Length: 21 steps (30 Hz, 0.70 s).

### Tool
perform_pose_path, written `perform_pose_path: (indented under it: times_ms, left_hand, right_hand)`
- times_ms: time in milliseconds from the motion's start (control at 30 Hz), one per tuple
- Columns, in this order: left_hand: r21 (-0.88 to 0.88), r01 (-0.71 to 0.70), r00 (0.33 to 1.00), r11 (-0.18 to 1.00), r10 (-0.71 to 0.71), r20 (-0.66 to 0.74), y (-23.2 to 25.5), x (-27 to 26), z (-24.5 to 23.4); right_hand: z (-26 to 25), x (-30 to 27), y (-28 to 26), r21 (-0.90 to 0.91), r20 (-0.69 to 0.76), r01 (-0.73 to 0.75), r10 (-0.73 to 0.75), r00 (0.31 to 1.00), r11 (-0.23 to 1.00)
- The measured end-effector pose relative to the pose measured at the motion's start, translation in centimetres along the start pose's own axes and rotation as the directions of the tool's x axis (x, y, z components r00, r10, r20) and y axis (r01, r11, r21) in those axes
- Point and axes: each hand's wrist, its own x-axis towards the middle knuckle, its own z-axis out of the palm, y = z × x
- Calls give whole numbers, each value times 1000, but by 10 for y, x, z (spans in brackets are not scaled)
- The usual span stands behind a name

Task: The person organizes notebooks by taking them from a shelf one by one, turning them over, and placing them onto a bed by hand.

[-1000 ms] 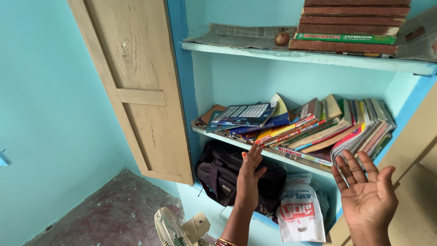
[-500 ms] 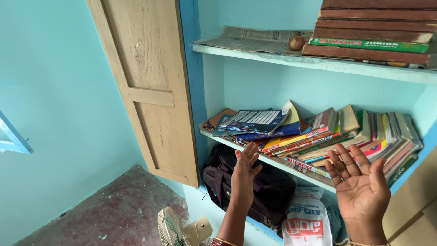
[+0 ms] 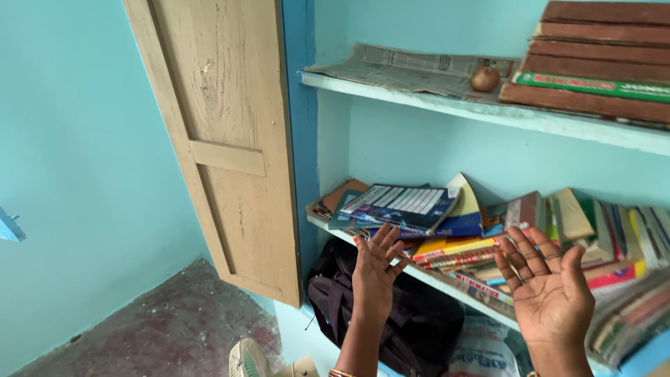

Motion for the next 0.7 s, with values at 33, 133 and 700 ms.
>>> perform_pose_path:
  times_ms: [33, 133, 700]
  left_hand:
    - [-38, 28, 999, 999, -29, -14, -1, 7, -3]
    - [-80, 68, 997, 994, -72, -41, -5, 26, -15]
    - [-353, 237, 936, 905, -310, -166, -57, 99, -65]
  right_hand:
    - [2, 7, 5, -3, 5, -7, 7, 1000, 1000]
    - [8, 25, 20, -29, -17, -23, 22, 1000, 999]
    - [42, 112, 111, -128, -24, -104, 101, 995, 986]
